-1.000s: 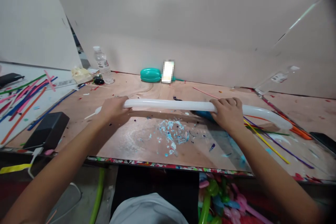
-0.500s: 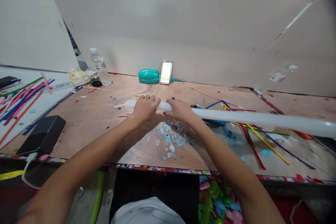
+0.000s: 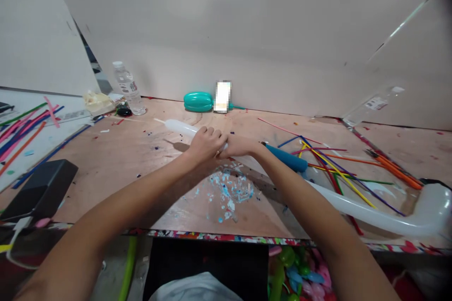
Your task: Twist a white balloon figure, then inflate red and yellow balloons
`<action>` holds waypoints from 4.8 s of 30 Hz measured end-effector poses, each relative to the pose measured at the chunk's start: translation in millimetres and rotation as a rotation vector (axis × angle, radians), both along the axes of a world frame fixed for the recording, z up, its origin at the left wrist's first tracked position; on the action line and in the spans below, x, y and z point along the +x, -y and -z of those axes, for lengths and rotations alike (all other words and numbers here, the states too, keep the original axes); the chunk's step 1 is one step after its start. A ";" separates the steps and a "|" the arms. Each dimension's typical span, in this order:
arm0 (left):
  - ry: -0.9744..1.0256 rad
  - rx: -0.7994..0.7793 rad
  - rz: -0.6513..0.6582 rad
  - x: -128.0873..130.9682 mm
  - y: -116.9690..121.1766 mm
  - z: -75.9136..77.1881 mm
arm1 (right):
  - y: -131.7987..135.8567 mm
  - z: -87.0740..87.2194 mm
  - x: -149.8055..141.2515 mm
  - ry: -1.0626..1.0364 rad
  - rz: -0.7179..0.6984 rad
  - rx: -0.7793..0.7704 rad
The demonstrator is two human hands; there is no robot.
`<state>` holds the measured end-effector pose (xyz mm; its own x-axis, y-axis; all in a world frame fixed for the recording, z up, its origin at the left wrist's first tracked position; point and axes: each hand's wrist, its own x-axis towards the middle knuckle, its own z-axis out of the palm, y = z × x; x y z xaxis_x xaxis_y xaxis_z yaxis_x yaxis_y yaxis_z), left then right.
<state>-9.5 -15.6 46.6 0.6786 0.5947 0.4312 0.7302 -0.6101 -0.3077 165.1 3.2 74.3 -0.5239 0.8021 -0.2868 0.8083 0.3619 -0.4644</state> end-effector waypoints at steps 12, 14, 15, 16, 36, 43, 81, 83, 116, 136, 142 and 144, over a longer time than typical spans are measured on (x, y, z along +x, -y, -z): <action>0.047 -0.166 -0.116 20.7 -33.5 4.2 | -44.1 2.9 0.8 0.153 -0.025 0.107; 0.063 -0.162 -0.124 15.8 -37.0 6.5 | -46.2 2.4 -0.5 0.155 -0.020 0.139; 0.067 -0.164 -0.129 12.9 -38.2 8.3 | -46.6 3.0 -0.9 0.162 -0.015 0.150; 0.069 -0.167 -0.134 10.3 -39.0 10.4 | -46.7 4.3 -1.1 0.175 -0.012 0.152; 0.032 -0.812 -0.069 -20.2 -36.2 -20.2 | -11.9 4.8 -14.8 0.098 -0.133 0.392; -0.005 -0.489 -0.074 -26.7 -33.2 -36.2 | -16.3 -20.2 12.7 0.039 -0.074 0.069; 0.660 -1.122 0.086 -50.6 -34.0 -53.7 | 16.8 -32.6 -3.0 0.157 0.028 0.775; 0.658 -1.153 0.115 -50.1 -34.8 -51.8 | 15.2 -31.9 -1.3 0.149 0.050 0.815; 0.290 -0.654 -0.063 -43.7 -29.1 -36.2 | 2.4 -5.0 -3.0 0.022 -0.109 0.870; 0.036 -0.248 -0.180 -40.0 -30.7 -30.4 | 2.8 -12.1 0.0 0.185 0.031 0.895; -0.005 -0.209 -0.058 -37.3 -31.4 -25.6 | 3.6 -12.2 6.8 0.217 0.000 0.844; -0.010 -0.207 -0.056 -35.9 -32.2 -23.8 | 2.8 -10.4 6.7 0.219 0.009 0.856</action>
<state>-45.3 16.6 70.4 0.6457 0.7067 0.2892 0.7622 -0.6194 -0.1880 171.8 0.4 84.7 -0.5204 0.7912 0.3212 0.8518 0.5078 0.1289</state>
